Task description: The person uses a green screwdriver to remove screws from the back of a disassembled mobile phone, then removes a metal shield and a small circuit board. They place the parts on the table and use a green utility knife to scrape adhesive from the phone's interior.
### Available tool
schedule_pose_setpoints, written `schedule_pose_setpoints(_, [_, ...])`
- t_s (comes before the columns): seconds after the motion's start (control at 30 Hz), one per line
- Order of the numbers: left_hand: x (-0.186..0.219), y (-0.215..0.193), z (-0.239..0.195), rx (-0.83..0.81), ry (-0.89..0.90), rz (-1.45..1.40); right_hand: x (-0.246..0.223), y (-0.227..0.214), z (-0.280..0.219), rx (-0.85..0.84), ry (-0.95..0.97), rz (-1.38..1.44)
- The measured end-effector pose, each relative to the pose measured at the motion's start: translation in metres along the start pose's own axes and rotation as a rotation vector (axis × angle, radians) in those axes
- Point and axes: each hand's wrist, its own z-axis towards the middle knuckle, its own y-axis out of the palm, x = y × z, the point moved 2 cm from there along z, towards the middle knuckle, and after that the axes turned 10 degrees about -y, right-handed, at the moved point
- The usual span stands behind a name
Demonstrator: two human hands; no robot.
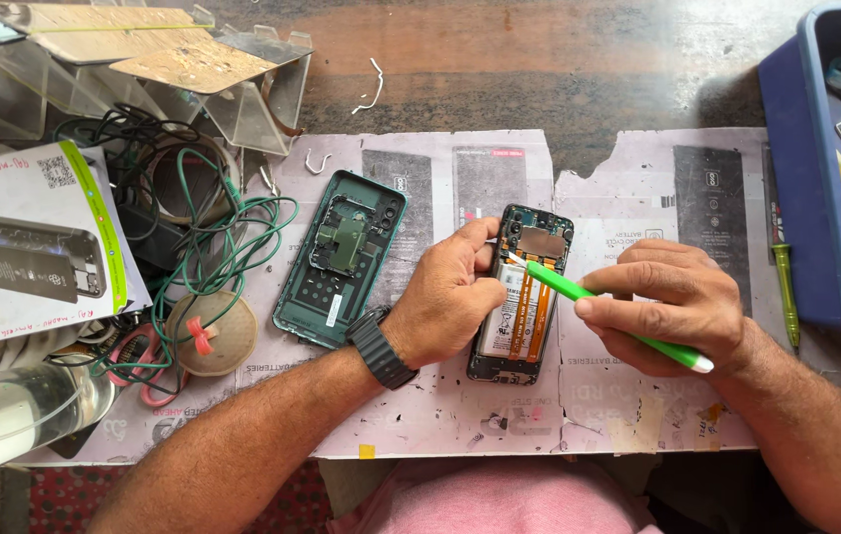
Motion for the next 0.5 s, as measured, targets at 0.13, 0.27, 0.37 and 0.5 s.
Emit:
schedule_pose_setpoints(0.13, [-0.001, -0.0005, 0.0011, -0.008, -0.003, -0.018, -0.0001, 0.0003, 0.0023, -0.042, -0.022, -0.005])
schedule_pose_setpoints(0.27, [-0.0024, -0.0001, 0.0021, -0.04, -0.022, -0.057, 0.0002, 0.0052, -0.0028, -0.051, -0.014, -0.004])
schedule_pose_setpoints(0.37, [-0.0028, -0.0007, 0.0018, -0.022, -0.013, -0.003, 0.0007, 0.0054, -0.0049, -0.058, -0.014, -0.017])
schedule_pose_setpoints(0.5, [-0.0044, -0.0008, 0.0031, -0.038, -0.003, -0.055, 0.0012, 0.0046, -0.0062, -0.071, -0.017, -0.024])
